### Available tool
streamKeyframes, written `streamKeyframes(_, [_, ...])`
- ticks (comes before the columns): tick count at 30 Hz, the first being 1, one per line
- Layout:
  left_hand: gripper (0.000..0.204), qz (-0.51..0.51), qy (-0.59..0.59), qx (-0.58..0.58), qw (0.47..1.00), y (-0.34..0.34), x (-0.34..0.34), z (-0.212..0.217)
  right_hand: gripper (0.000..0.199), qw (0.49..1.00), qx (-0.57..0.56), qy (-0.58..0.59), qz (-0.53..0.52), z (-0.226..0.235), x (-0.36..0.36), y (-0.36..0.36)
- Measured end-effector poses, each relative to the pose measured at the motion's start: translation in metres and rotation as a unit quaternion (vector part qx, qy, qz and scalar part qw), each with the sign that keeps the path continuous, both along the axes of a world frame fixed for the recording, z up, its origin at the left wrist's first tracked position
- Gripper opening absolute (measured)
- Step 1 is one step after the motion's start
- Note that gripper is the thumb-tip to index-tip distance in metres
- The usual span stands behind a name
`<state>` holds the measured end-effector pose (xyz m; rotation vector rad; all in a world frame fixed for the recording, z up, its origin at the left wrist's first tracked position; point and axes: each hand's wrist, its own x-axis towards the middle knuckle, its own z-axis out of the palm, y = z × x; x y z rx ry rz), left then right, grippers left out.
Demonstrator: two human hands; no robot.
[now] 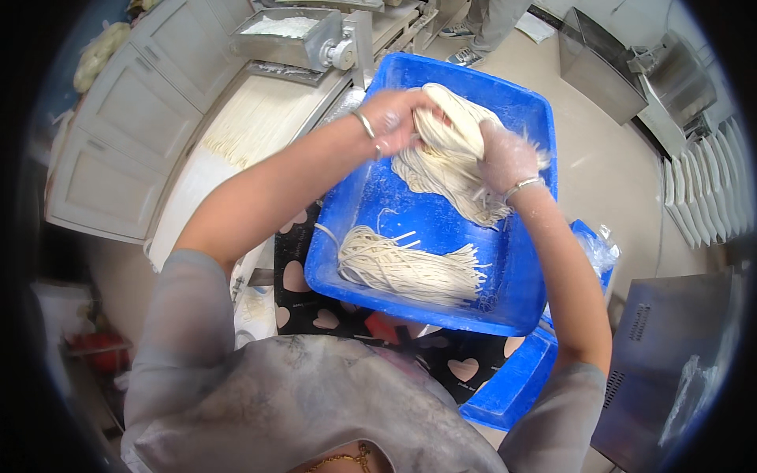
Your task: The person collects freshly cut noodles from a machine, places them into a blue tray, and then weighs and packs them into plastic bags. The person uses a digital scale to measure portions and places the sealed bags into a white basket.
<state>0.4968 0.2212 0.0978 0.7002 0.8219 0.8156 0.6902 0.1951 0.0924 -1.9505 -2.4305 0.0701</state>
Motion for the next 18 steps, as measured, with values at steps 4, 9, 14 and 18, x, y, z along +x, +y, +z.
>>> streamKeyframes(4, [0.022, -0.020, 0.111, -0.097, 0.989, 0.007, 0.009, -0.062, 0.057, 0.996, -0.056, -0.049, 0.044, -0.029, 0.029, -0.006])
streamKeyframes(9, [0.042, -0.041, 0.077, -0.105, 0.991, 0.010, 0.002, -0.070, 0.035, 0.963, 0.076, 0.195, 0.171, -0.026, 0.001, 0.010])
streamKeyframes(14, [0.054, -0.025, 0.045, -0.124, 0.991, 0.001, 0.001, -0.053, 0.027, 0.966, 0.052, 0.185, 0.174, -0.040, -0.029, 0.019])
streamKeyframes(18, [0.057, 0.008, 0.146, -0.065, 0.987, -0.009, -0.026, -0.029, 0.021, 0.960, 0.039, 0.246, 0.129, -0.046, -0.026, 0.020])
